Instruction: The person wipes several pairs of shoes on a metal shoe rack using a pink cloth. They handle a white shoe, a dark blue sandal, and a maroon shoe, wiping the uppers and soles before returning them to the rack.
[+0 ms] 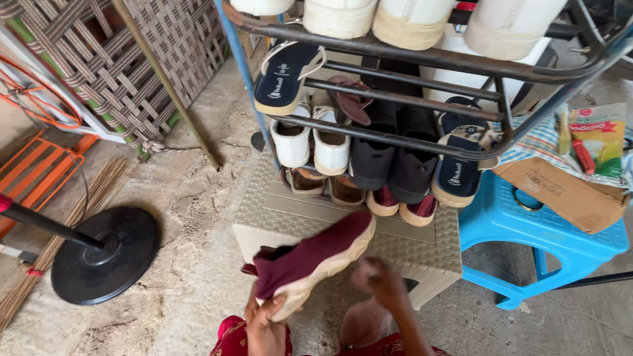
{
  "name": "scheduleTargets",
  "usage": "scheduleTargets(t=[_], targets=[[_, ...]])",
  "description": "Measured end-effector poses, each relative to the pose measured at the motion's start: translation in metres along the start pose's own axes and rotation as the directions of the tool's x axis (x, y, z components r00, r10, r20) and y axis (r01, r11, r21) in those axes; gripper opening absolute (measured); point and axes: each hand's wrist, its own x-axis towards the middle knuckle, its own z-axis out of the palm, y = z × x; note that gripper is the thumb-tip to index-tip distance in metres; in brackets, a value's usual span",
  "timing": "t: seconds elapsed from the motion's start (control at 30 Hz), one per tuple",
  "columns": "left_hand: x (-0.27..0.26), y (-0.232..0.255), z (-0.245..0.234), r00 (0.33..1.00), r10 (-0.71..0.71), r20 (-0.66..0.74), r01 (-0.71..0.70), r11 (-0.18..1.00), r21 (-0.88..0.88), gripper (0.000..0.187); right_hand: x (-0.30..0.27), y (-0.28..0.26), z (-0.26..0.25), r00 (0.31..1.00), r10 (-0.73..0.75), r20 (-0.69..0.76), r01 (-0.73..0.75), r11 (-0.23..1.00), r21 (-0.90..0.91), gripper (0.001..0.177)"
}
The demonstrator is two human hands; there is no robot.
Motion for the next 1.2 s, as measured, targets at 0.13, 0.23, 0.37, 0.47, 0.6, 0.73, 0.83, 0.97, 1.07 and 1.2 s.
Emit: scheduleTargets(t=[0.13,0.23,0.37,0.47,0.6,0.73,0.83,0.97,1.07,1.2], targets=[[-0.004,-0.002,0.010,0.971,-0.153,-0.182,0.185,0.968,0.171,0.093,0.001,-0.006,-0.025,0.847,0.348,-0.402,-0.341,0.935,0.091,0.057],[0.009,0.012,0.028,0.956,-0.264,-0.124,0.291,0.889,0.353,0.092,-0.009,-0.029,-0.038,0.766,0.330,-0.553,-0.252,0.944,0.214,0.055],[0.030,0.003,0.049,0.961,-0.271,0.047,0.191,0.781,0.594,0.096,-0.019,-0.054,-0.050,0.690,0.247,-0.680,-0.173,0.969,0.175,0.056],[0.049,-0.018,0.064,0.913,-0.302,0.273,0.136,0.858,0.495,0.080,-0.024,-0.059,-0.052,0.634,-0.009,-0.773,0.021,1.000,0.005,0.053],[0.069,-0.044,0.071,0.902,-0.299,0.310,0.166,0.905,0.392,0.076,-0.022,-0.064,-0.046,0.645,0.042,-0.763,0.074,0.990,0.117,0.053],[0.079,-0.069,0.064,0.889,-0.292,0.353,0.160,0.920,0.358,0.075,-0.028,-0.066,-0.002,0.737,-0.254,-0.626,0.204,0.967,-0.151,0.054],[0.084,-0.066,0.062,0.882,-0.390,0.264,0.254,0.866,0.431,0.078,-0.039,-0.067,0.035,0.785,-0.480,-0.391,0.380,0.872,-0.307,0.057],[0.092,-0.054,0.066,0.793,-0.605,0.077,0.539,0.755,0.374,0.082,-0.015,-0.034,0.023,0.878,-0.330,-0.348,0.217,0.920,-0.326,0.049],[0.091,-0.060,0.068,0.876,-0.397,0.274,0.254,0.863,0.437,0.085,-0.001,-0.001,-0.020,0.747,-0.490,-0.450,0.117,0.763,-0.636,0.045],[0.095,-0.073,0.053,0.878,-0.412,0.246,0.260,0.839,0.478,0.085,-0.007,0.000,-0.035,0.837,-0.069,-0.543,-0.171,0.909,-0.380,0.036]])
